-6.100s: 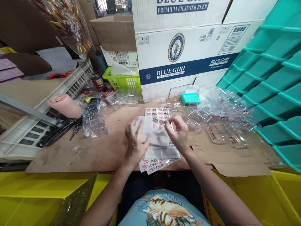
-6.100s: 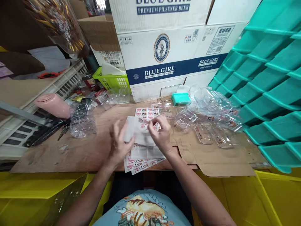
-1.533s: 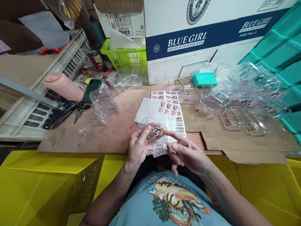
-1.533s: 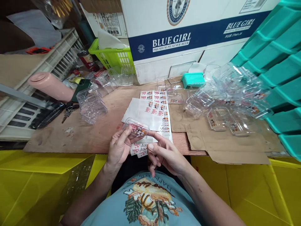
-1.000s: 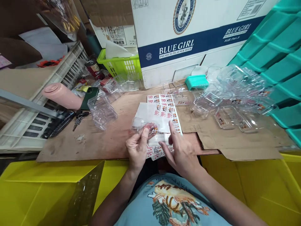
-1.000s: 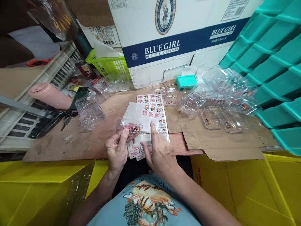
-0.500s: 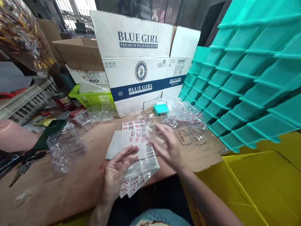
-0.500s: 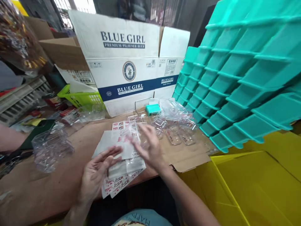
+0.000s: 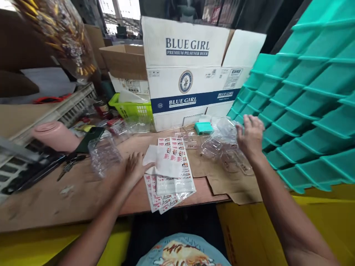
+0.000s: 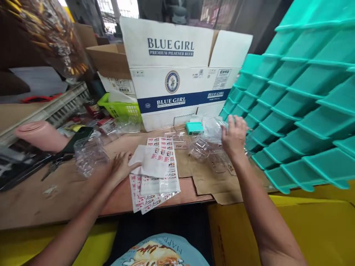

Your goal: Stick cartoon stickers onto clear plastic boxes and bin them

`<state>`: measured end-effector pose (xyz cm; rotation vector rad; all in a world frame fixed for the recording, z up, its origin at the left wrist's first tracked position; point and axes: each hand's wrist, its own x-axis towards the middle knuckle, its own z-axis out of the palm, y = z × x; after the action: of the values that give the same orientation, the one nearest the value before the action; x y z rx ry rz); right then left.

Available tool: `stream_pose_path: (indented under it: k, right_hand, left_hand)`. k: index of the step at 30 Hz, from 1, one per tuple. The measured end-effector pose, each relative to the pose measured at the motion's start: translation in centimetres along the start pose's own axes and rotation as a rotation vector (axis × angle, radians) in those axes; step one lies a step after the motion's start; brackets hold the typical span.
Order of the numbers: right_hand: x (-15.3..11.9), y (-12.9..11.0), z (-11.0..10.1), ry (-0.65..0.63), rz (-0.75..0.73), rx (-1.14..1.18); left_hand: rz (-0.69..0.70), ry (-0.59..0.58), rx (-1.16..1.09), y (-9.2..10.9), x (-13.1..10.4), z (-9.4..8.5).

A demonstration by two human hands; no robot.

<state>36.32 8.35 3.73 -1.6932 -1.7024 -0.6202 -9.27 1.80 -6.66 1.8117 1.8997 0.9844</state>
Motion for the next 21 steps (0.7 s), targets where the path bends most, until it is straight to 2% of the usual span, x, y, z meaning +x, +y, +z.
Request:
stream_pose_path:
  k: [3,5,7,9,11,13,16,17,19,21]
  right_hand:
    - [-3.2,-8.1,0.3,-0.135,-0.235,0.339]
    - [-5.5,-13.0,0.6,-0.233,-0.28,0.568]
    - [-7.1,-16.7,1.2,-0.305,-0.18,0.746]
    - [-7.8,-18.8,1.8,-0.433,0.049,0.944]
    - [-7.9,-19.7,2.2,-0.641,0.291,1.2]
    - [-7.6,-19.8,2.1,-0.821,0.409,1.407]
    - [-6.8,-19.3,1.2,-0.916,0.404,1.481]
    - [-6.4,-19.0,0.8,-0.929,0.376,1.473]
    - [-5.8,-18.4,0.0,-0.977,0.295,1.443]
    - [-5.1,-17.7,-0.6,-1.009,0.212,1.376]
  left_hand:
    - [-0.026,-0.025,-0.155,0.8,0.9,0.2]
    - [-0.019,-0.036,-0.22,1.3,0.6,0.0]
    - [-0.01,-0.025,-0.285,1.9,-0.6,-0.5]
    - [-0.017,0.014,-0.37,2.6,-2.3,-1.0]
    - [-0.043,0.023,-0.507,3.4,-4.0,-1.5]
    - [-0.052,0.062,-0.624,4.0,-5.1,-2.0]
    - [0.016,0.2,-0.577,4.6,-4.9,-3.2]
    - [0.036,0.178,-0.561,4.8,-4.5,-3.6]
    - [0.021,-0.049,-0.627,5.0,-3.7,-4.2]
    - [-0.069,-0.294,-0.779,5.4,-3.2,-4.4]
